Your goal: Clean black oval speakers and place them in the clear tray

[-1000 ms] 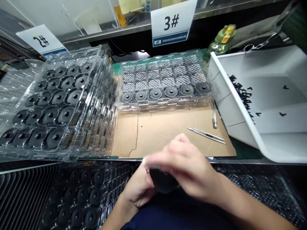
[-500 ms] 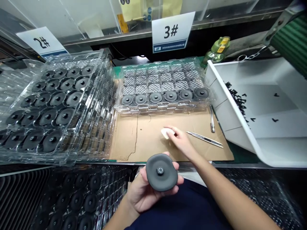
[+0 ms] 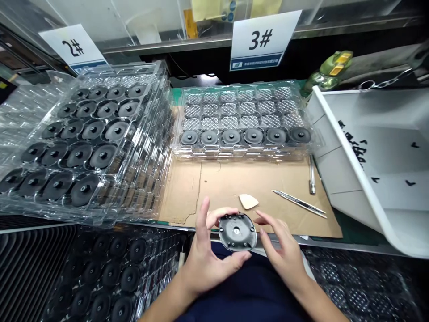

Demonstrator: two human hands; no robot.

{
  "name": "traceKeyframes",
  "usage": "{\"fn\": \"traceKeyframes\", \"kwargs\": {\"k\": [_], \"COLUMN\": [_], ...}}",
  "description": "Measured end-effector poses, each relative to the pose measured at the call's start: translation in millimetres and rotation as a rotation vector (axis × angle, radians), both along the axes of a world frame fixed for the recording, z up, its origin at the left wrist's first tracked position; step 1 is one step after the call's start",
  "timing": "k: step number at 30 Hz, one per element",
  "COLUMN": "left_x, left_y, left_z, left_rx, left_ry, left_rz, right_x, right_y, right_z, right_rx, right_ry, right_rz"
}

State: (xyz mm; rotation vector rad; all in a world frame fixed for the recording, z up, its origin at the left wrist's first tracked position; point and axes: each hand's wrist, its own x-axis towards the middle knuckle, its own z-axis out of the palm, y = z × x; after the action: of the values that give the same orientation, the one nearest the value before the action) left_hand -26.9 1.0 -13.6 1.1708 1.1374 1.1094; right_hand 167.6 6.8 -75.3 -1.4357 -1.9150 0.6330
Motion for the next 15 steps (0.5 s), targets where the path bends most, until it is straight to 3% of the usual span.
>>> {"fn": "traceKeyframes", "kwargs": {"k": [3,6,9,12,15], "left_x": [-2,0,1,3,4], "left_y": [2,2,1,0,1], "left_z": [3.0,5.8,7.4,7.1,3.2], "left_rx": [0.189,0.237,0.247,0.110,-0.211], "left_ry": [0.180,0.186,0.226,0.188,-0.055], "left_rz": [-0.029,-0.025,-0.048,-0.051,-0.075], "right_x": [5,11,16,19,20], "right_y": [8,20,29,31,28], "right_z": [16.7,33.8,44.8,48.5,47.5], "right_rx": [0.158,0.324,0.361,0.388,0.370], "right_ry": [0.012,-0.083,-0.154,-0.112,-0.013], "right_rz": [0.091,0.270,0.370,0.412,0.426]}}
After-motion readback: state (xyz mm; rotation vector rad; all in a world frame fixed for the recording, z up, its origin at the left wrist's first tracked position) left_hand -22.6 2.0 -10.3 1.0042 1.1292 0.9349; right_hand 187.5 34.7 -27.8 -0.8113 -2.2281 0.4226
